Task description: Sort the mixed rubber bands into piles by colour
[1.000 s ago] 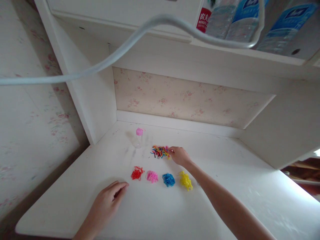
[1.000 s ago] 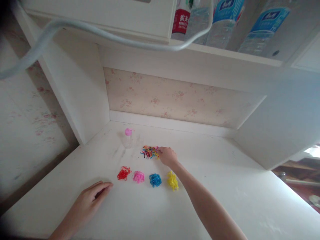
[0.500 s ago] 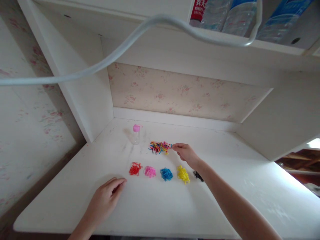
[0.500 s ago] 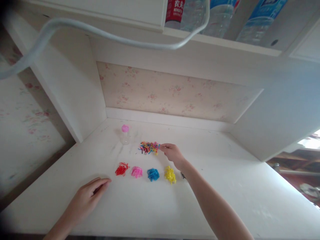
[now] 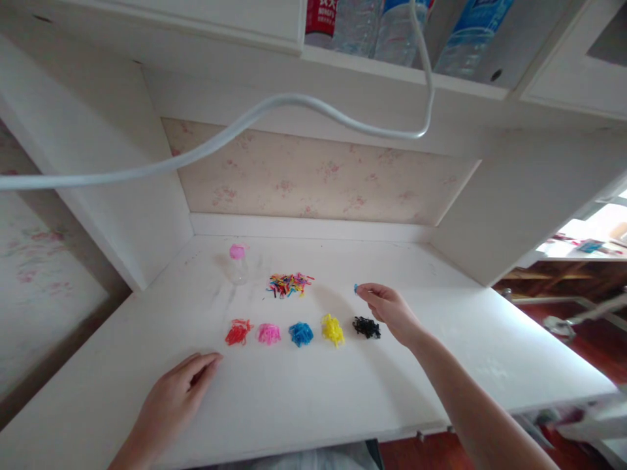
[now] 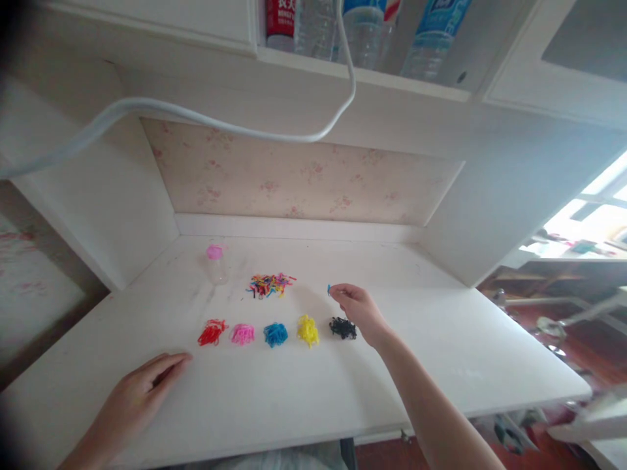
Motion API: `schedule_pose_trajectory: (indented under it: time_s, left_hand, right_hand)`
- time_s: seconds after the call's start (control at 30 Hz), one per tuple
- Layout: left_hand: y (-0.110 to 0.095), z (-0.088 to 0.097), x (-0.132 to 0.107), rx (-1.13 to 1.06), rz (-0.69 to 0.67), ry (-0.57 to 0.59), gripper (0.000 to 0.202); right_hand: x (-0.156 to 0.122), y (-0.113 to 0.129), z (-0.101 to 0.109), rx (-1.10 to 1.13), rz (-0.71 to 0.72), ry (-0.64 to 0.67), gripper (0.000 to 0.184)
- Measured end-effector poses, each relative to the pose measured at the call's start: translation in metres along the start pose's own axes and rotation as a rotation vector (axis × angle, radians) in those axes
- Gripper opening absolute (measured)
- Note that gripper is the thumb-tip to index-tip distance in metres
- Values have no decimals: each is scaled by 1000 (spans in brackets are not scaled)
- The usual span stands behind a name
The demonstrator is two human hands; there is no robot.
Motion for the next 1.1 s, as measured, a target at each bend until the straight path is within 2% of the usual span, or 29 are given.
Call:
schedule_pose_trajectory:
  time_s: [0.1, 0.23, 0.33, 0.5, 0.67, 0.9, 1.0, 1.1]
  left_hand:
    - [-2, -1, 1, 32, 23, 15, 28]
    - [-7, -1, 0, 80, 42, 8, 29]
    - [-12, 0, -1, 110, 48, -3, 29]
    - [-16, 0, -2, 98, 47, 0, 29]
    - [-14, 1, -2, 63, 46, 30, 30]
    - [-13, 1, -2, 9, 45, 29, 29]
    - [-10, 2, -2, -44, 57, 27, 30]
    - [-9, 6, 1, -91, 97, 27, 31]
  right_hand:
    - [-5, -4, -12, -209, 99, 90, 33]
    - [-7, 0, -51, -683, 289, 400, 34]
    - [4, 6, -77, -950, 382, 545, 34]
    - [32, 11, -104, -980, 481, 703, 26]
    - [42, 12, -121, -985, 541, 849, 23]
    - [45, 24, -131, -1004, 562, 931, 21]
    - [45, 36, -122, -1008, 565, 849, 24]
    - [34, 46, -101, -1019, 551, 715, 33]
Point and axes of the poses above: each hand's wrist, its own x-axis towards the middle knuckle, its own z-axis out of the back of the hand, y = z × x, the point moved 2 cm from there along x, towards the middle knuckle, and after that the axes turned 15 degrees about z, right-handed, at the moved point
